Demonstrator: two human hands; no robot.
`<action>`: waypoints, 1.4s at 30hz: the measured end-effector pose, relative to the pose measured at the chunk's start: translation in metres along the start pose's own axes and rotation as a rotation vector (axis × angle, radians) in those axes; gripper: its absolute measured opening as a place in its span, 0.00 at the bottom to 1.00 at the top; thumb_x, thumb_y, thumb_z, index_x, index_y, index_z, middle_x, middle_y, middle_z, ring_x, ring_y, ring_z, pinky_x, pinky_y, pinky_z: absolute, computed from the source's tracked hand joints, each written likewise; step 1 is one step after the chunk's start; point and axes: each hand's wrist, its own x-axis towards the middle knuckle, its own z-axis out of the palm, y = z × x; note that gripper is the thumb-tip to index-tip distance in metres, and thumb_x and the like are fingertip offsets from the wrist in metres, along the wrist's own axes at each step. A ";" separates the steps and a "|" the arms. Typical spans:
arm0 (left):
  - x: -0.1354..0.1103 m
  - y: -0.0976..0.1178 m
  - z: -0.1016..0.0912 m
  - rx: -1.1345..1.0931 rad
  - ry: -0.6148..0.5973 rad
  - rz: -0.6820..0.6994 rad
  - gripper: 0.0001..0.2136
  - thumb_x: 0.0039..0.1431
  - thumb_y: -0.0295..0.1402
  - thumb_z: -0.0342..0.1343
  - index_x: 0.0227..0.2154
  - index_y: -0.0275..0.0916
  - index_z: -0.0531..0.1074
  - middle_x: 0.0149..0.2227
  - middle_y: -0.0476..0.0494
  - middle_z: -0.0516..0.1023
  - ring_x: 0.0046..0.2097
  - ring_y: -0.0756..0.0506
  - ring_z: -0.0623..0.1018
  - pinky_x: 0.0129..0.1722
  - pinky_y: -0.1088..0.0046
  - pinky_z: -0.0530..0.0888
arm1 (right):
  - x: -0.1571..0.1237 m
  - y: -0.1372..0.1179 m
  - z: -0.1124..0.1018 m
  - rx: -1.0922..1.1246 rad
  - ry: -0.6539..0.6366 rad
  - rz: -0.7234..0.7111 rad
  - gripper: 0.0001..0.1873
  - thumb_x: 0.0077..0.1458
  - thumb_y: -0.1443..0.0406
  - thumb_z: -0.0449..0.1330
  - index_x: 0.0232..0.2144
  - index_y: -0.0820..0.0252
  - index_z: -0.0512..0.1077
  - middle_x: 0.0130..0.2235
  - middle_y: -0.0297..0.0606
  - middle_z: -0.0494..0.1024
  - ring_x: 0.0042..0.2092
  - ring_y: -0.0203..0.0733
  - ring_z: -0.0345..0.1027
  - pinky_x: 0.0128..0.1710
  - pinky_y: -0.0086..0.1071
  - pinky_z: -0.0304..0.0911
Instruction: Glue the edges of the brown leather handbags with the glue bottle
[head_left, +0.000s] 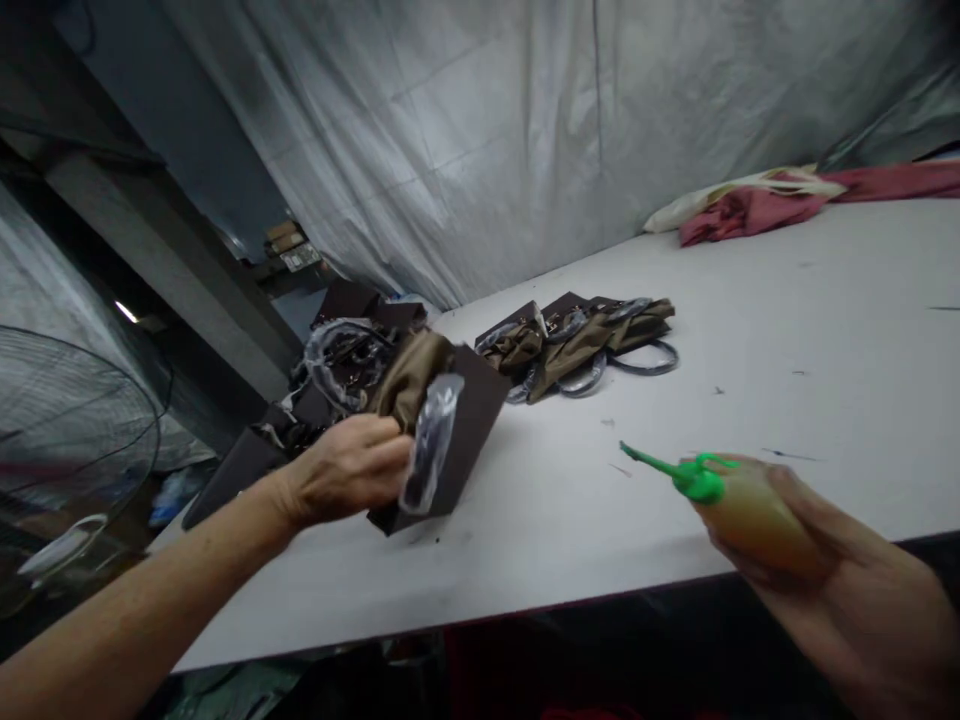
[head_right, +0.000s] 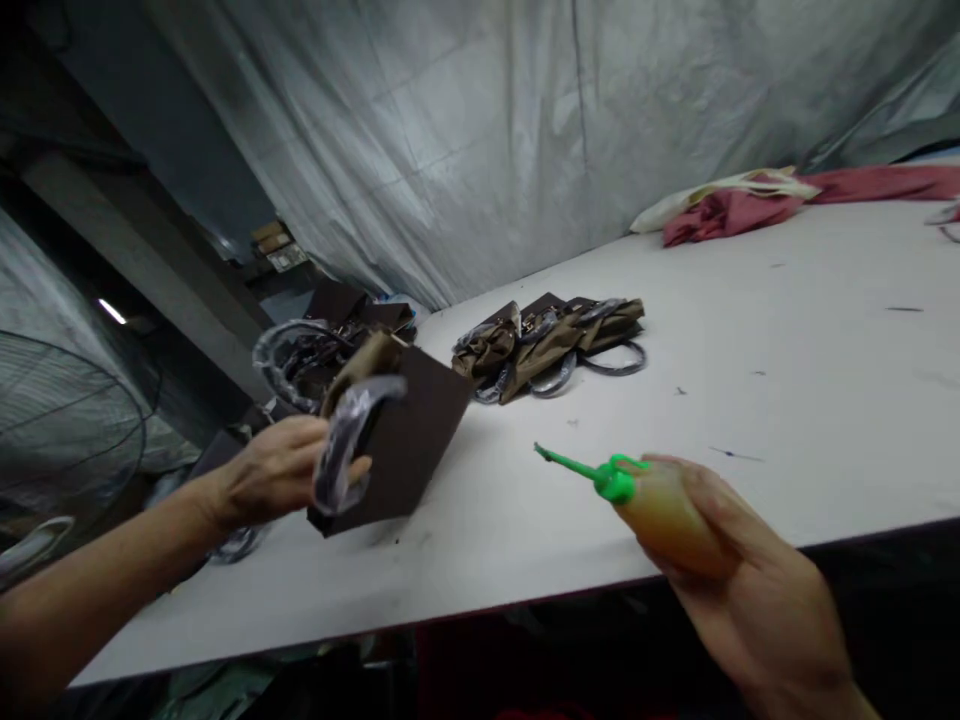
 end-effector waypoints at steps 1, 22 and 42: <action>-0.001 0.003 0.010 0.050 0.034 0.134 0.07 0.64 0.27 0.52 0.36 0.43 0.74 0.28 0.49 0.73 0.29 0.49 0.68 0.30 0.70 0.67 | 0.000 -0.001 0.006 -0.004 -0.039 0.030 0.14 0.49 0.57 0.68 0.37 0.56 0.79 0.44 0.41 0.80 0.42 0.45 0.77 0.34 0.27 0.77; -0.007 0.044 0.053 -0.054 0.242 0.367 0.06 0.57 0.19 0.56 0.35 0.35 0.69 0.23 0.51 0.71 0.24 0.50 0.64 0.29 0.67 0.72 | 0.045 0.020 0.064 -0.006 -0.590 0.512 0.09 0.61 0.61 0.60 0.36 0.63 0.73 0.35 0.42 0.80 0.29 0.36 0.73 0.20 0.22 0.65; -0.012 0.058 0.051 -0.009 0.083 0.413 0.11 0.58 0.22 0.55 0.43 0.37 0.72 0.28 0.47 0.75 0.25 0.48 0.67 0.21 0.67 0.66 | 0.061 0.060 0.067 -0.011 -1.078 0.587 0.27 0.49 0.59 0.65 0.47 0.74 0.74 0.31 0.46 0.80 0.24 0.37 0.70 0.21 0.26 0.67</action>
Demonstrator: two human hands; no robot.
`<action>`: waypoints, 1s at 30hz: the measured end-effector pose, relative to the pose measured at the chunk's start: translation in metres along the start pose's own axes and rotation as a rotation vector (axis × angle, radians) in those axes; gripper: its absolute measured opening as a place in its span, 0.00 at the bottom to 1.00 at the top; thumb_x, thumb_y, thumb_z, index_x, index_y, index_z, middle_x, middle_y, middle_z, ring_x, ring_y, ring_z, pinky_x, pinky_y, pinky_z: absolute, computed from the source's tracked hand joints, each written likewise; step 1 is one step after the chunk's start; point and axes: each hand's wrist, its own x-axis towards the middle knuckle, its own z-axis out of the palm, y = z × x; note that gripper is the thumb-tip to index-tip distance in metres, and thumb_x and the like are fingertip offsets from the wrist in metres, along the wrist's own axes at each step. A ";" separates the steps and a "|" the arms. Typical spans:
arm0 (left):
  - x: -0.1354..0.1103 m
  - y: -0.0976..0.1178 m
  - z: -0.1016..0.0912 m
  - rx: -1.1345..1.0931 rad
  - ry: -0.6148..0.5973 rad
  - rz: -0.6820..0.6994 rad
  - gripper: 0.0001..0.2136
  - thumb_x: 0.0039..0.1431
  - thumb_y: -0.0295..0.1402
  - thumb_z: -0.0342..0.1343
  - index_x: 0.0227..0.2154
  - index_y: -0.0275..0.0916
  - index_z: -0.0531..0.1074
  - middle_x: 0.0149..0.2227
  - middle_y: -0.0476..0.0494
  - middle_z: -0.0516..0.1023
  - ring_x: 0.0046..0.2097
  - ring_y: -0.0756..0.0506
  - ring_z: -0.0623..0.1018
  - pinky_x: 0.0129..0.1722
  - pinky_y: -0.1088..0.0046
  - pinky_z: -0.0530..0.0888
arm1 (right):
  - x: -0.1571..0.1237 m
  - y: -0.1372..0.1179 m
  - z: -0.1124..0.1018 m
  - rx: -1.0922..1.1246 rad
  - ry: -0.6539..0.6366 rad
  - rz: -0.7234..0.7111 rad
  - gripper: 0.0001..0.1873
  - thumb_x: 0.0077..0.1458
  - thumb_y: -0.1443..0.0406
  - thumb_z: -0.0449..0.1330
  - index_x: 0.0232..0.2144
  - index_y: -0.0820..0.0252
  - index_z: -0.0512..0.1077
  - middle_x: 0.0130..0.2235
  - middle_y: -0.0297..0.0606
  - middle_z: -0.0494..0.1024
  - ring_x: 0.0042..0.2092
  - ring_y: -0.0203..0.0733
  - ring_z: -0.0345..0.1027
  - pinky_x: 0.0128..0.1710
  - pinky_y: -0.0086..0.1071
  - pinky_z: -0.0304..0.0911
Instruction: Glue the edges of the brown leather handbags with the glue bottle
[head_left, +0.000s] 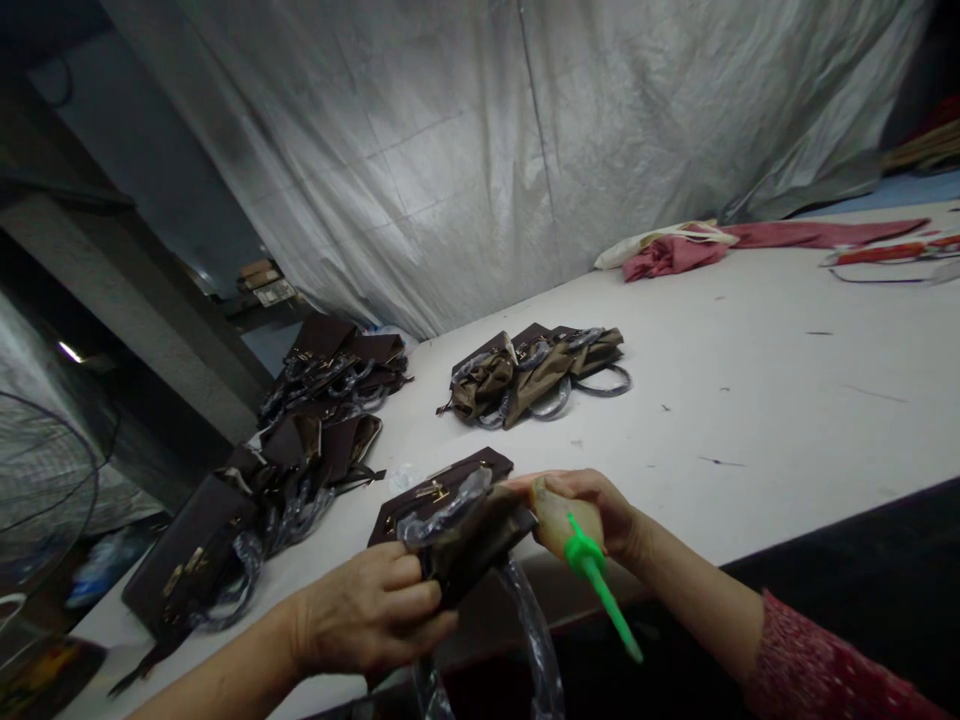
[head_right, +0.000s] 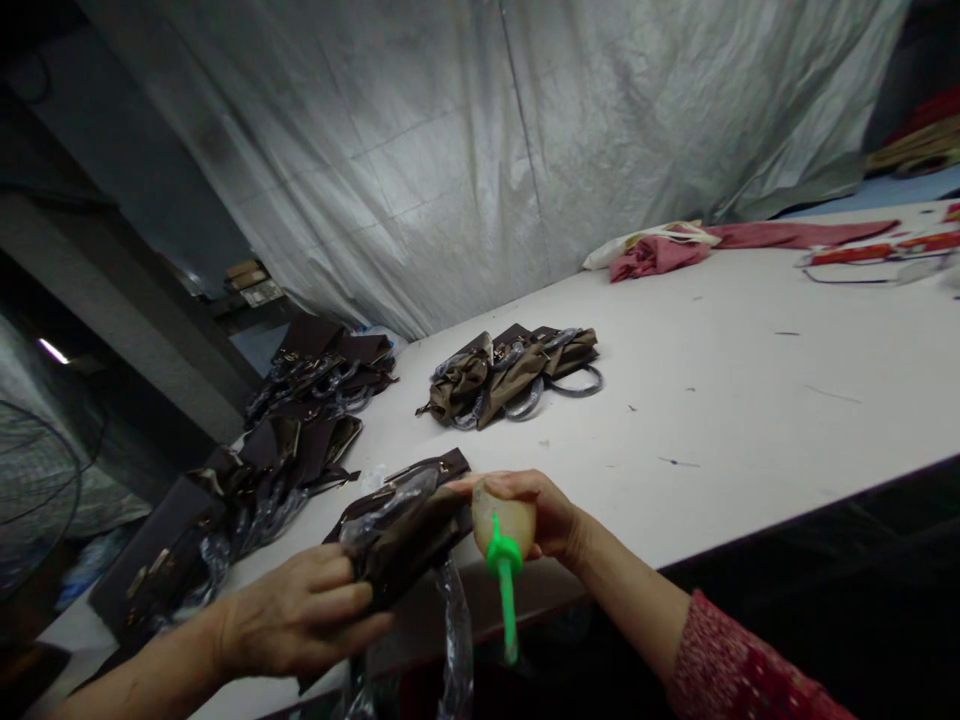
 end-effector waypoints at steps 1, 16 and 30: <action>0.000 0.000 -0.003 -0.004 -0.026 -0.066 0.15 0.58 0.22 0.54 0.48 0.37 0.70 0.29 0.46 0.76 0.27 0.47 0.69 0.23 0.68 0.68 | -0.003 0.004 0.003 0.013 0.015 -0.027 0.28 0.48 0.59 0.65 0.48 0.74 0.74 0.33 0.46 0.80 0.25 0.37 0.72 0.24 0.26 0.68; -0.010 0.002 -0.035 -0.813 -0.190 -0.940 0.40 0.56 0.31 0.56 0.69 0.44 0.42 0.67 0.33 0.57 0.65 0.33 0.64 0.60 0.53 0.68 | -0.027 0.027 0.049 0.073 -0.022 -0.017 0.35 0.46 0.57 0.67 0.55 0.70 0.73 0.26 0.40 0.77 0.23 0.36 0.69 0.23 0.25 0.63; 0.012 0.046 0.085 -0.240 0.495 -1.114 0.46 0.52 0.36 0.65 0.66 0.44 0.39 0.64 0.30 0.49 0.66 0.30 0.57 0.59 0.46 0.67 | 0.004 0.039 0.078 0.152 -0.042 -0.102 0.31 0.62 0.58 0.54 0.64 0.63 0.62 0.31 0.41 0.79 0.22 0.36 0.68 0.14 0.23 0.60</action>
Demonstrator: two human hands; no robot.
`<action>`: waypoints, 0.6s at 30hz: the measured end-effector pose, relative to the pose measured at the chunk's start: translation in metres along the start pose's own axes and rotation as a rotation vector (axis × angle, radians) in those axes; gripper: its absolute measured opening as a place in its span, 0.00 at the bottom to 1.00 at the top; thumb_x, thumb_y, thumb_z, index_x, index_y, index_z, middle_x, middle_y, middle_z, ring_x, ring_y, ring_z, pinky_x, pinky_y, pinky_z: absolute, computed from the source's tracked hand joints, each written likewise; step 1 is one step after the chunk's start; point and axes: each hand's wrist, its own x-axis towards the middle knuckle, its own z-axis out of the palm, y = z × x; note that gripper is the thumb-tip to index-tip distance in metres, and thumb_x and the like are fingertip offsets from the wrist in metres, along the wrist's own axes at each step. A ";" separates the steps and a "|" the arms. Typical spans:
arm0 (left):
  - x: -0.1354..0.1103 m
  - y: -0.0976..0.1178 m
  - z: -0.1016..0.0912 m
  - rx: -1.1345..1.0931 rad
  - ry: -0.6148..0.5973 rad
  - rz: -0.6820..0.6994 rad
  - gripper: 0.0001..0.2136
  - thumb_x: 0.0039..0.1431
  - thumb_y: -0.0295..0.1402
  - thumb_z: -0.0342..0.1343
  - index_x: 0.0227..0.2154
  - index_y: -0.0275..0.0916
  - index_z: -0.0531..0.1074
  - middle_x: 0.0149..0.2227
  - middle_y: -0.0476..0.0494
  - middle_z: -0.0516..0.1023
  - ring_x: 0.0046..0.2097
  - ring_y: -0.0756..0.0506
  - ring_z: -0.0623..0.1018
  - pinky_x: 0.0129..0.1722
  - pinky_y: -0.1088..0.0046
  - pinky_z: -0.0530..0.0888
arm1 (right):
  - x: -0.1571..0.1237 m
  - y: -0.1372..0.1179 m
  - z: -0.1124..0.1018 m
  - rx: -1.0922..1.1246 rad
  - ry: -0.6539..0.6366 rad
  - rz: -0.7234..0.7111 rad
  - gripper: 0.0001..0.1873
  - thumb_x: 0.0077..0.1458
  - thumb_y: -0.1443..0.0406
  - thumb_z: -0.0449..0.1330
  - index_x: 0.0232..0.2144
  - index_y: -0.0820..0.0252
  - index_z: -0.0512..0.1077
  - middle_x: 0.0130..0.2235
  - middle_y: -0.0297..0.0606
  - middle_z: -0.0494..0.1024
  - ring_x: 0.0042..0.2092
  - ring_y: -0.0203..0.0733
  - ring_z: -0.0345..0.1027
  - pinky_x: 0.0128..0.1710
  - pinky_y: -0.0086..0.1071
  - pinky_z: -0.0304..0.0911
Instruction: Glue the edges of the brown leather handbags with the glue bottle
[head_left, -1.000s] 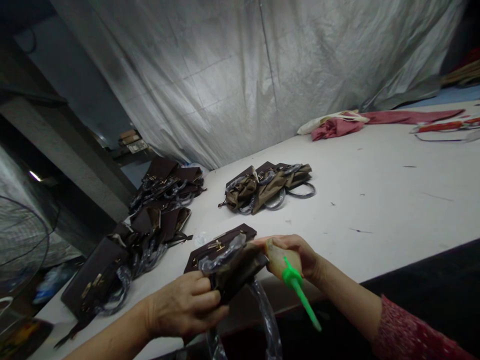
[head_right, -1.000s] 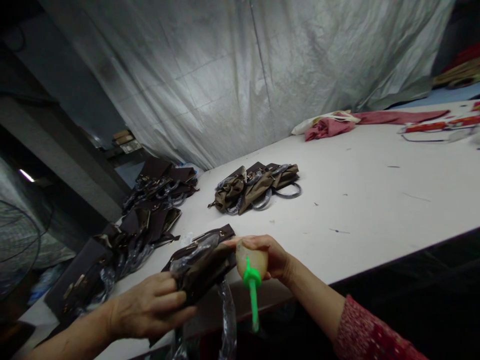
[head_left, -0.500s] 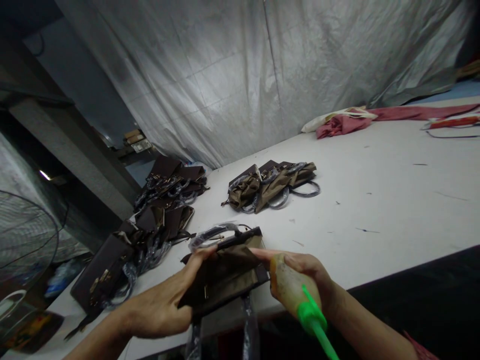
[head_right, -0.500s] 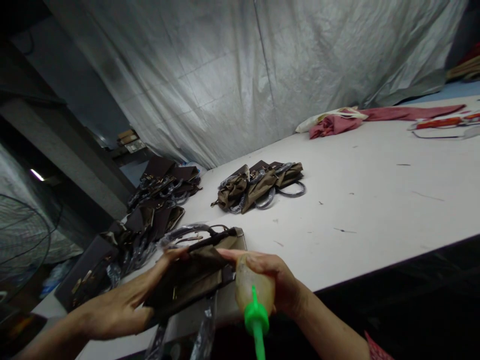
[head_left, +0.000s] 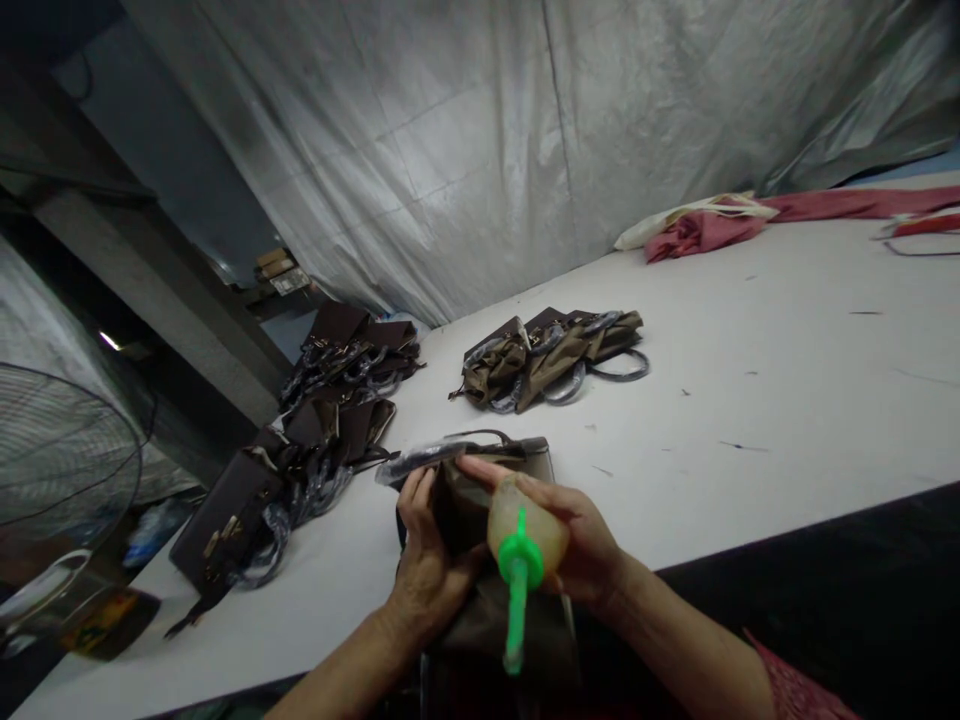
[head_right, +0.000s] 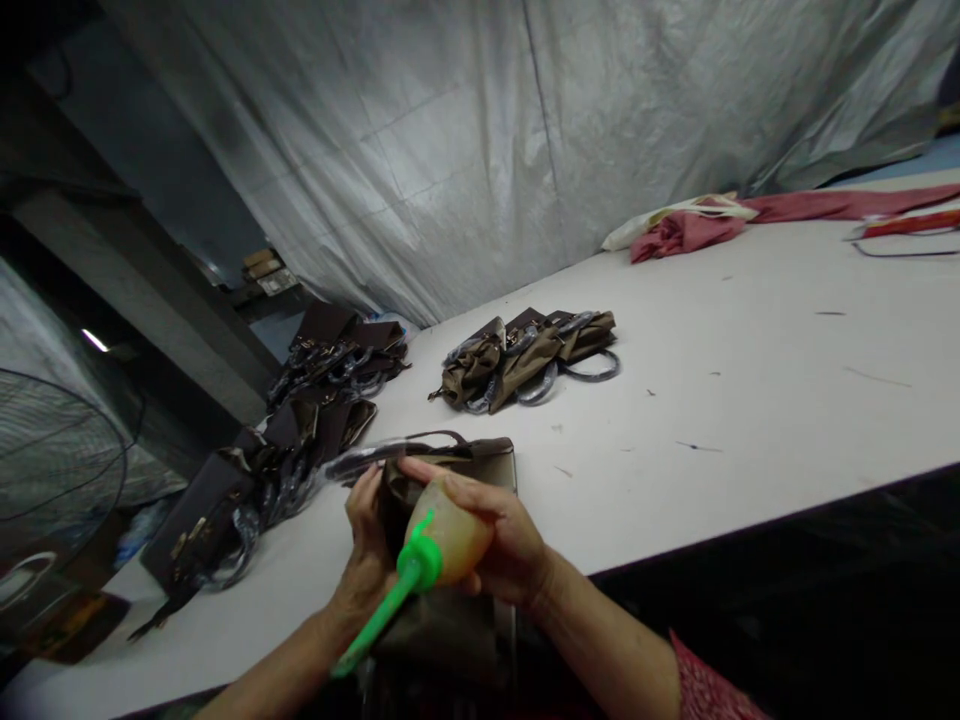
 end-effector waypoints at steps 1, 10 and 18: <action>-0.008 -0.001 0.006 0.068 0.102 0.041 0.47 0.53 0.35 0.64 0.67 0.43 0.38 0.65 0.29 0.47 0.66 0.30 0.56 0.59 0.46 0.67 | 0.002 -0.007 -0.001 -0.011 -0.012 0.003 0.30 0.63 0.58 0.53 0.65 0.62 0.62 0.31 0.41 0.79 0.22 0.36 0.68 0.14 0.23 0.59; -0.005 0.030 0.017 0.123 -0.580 -0.047 0.59 0.27 0.63 0.68 0.65 0.46 0.55 0.54 0.32 0.69 0.50 0.27 0.72 0.50 0.37 0.67 | 0.009 0.003 -0.013 0.013 0.068 -0.012 0.29 0.64 0.57 0.52 0.63 0.64 0.64 0.31 0.40 0.79 0.23 0.37 0.68 0.19 0.25 0.66; 0.009 0.045 0.012 0.001 -0.831 -0.307 0.14 0.53 0.36 0.59 0.44 0.45 0.78 0.35 0.45 0.80 0.44 0.36 0.76 0.50 0.56 0.67 | 0.015 -0.026 -0.004 0.060 0.063 -0.053 0.26 0.66 0.59 0.50 0.61 0.68 0.63 0.27 0.40 0.77 0.19 0.36 0.66 0.10 0.22 0.59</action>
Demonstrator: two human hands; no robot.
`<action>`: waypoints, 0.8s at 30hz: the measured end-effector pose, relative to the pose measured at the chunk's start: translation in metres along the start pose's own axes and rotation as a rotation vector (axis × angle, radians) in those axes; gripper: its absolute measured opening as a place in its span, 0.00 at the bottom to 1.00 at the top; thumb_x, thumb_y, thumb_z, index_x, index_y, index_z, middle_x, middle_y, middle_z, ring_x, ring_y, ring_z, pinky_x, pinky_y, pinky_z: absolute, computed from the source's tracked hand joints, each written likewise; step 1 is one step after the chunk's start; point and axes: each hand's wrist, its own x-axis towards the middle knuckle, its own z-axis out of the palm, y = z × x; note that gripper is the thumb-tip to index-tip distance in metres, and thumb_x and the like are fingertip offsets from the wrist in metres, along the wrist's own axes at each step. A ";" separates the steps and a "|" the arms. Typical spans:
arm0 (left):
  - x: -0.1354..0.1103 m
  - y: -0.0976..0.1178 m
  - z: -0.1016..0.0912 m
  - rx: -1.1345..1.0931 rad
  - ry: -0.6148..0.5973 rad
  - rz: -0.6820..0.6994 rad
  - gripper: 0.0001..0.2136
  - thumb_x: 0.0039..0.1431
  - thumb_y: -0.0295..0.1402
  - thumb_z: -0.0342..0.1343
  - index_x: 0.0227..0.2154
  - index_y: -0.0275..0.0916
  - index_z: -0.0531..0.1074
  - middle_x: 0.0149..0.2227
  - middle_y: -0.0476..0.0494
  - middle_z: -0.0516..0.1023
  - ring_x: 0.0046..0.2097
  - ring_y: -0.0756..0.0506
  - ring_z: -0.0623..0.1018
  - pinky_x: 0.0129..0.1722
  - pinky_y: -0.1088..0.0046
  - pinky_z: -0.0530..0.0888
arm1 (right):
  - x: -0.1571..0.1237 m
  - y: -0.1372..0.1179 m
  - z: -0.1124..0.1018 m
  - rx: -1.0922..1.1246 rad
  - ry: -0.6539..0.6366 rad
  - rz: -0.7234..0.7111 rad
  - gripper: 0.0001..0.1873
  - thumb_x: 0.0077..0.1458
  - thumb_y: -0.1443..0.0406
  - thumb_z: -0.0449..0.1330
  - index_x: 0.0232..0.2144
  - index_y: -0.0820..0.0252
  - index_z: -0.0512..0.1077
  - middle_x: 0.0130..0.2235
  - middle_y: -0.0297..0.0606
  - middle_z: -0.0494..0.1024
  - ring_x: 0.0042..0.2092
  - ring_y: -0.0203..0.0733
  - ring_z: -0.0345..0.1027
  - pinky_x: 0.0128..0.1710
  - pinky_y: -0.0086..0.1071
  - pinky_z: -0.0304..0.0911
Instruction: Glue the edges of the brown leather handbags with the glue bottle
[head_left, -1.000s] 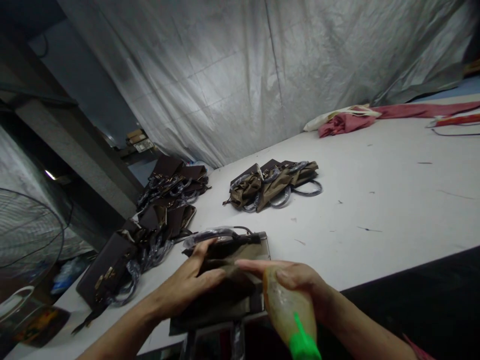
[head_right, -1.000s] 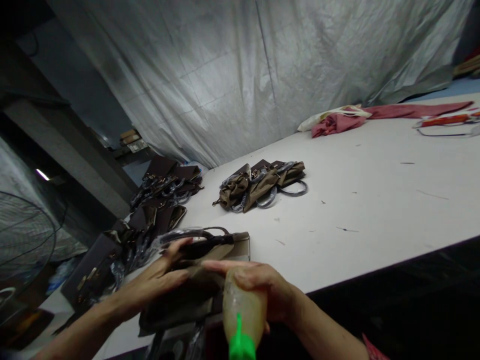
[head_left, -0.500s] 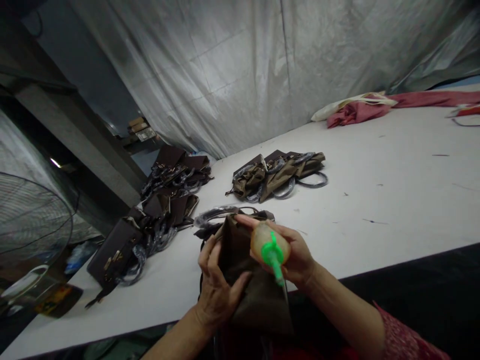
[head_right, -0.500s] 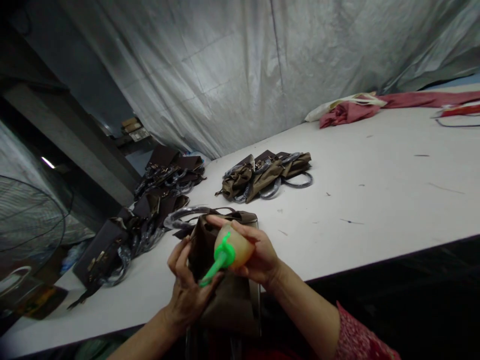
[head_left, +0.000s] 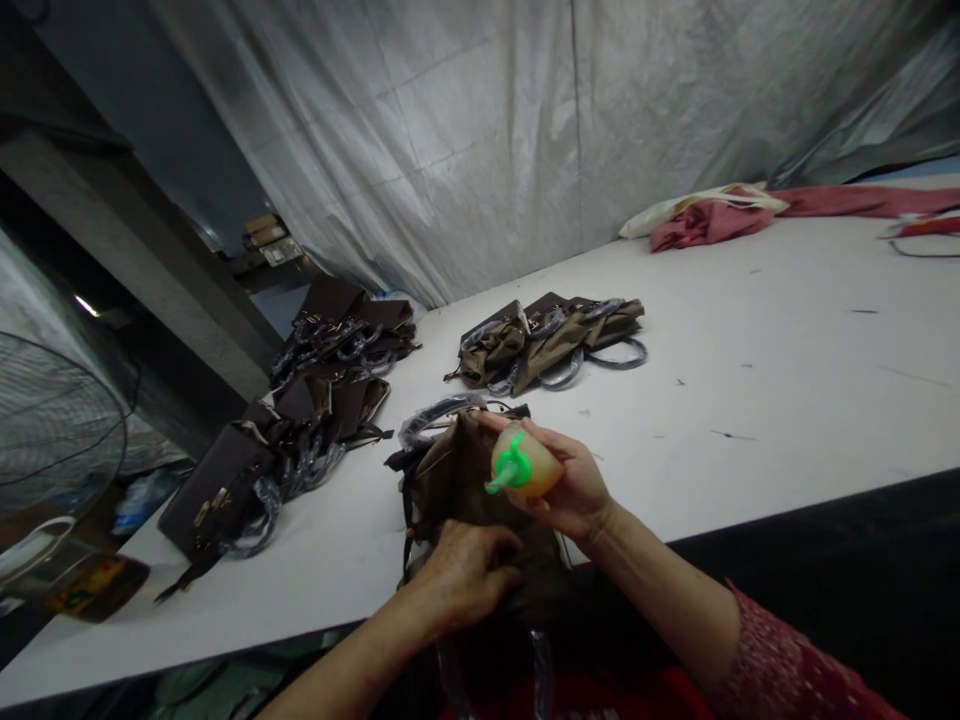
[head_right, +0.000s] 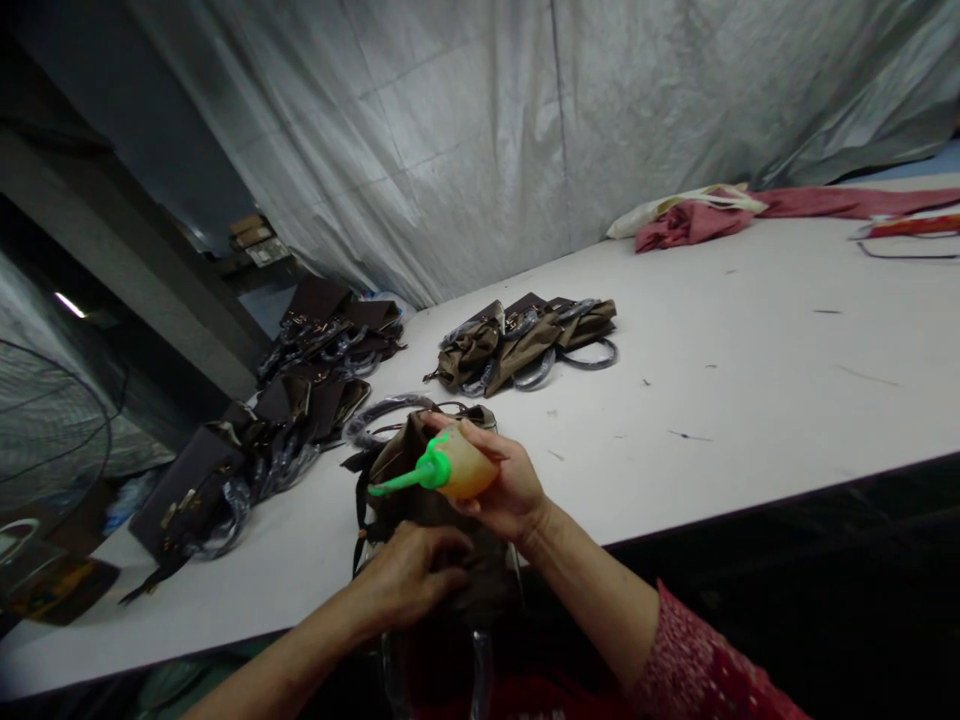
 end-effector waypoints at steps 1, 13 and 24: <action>0.001 -0.002 0.001 -0.018 0.008 0.008 0.10 0.54 0.33 0.57 0.38 0.45 0.80 0.35 0.46 0.80 0.44 0.37 0.76 0.50 0.57 0.66 | 0.000 -0.002 0.000 -0.001 -0.005 -0.002 0.26 0.66 0.59 0.49 0.61 0.69 0.62 0.27 0.40 0.77 0.19 0.36 0.66 0.11 0.22 0.60; -0.020 -0.031 -0.030 -1.164 0.235 -0.122 0.15 0.56 0.42 0.60 0.33 0.42 0.59 0.25 0.56 0.70 0.24 0.52 0.69 0.25 0.78 0.65 | -0.012 -0.010 -0.009 0.062 0.039 0.088 0.25 0.67 0.62 0.47 0.60 0.71 0.64 0.30 0.42 0.78 0.20 0.38 0.70 0.09 0.23 0.62; -0.018 -0.028 -0.012 -0.666 0.492 0.115 0.09 0.58 0.39 0.58 0.32 0.40 0.68 0.29 0.51 0.70 0.31 0.49 0.70 0.31 0.75 0.67 | -0.017 0.018 0.008 0.109 -0.041 0.119 0.26 0.66 0.60 0.49 0.61 0.69 0.63 0.28 0.41 0.78 0.21 0.38 0.71 0.11 0.23 0.65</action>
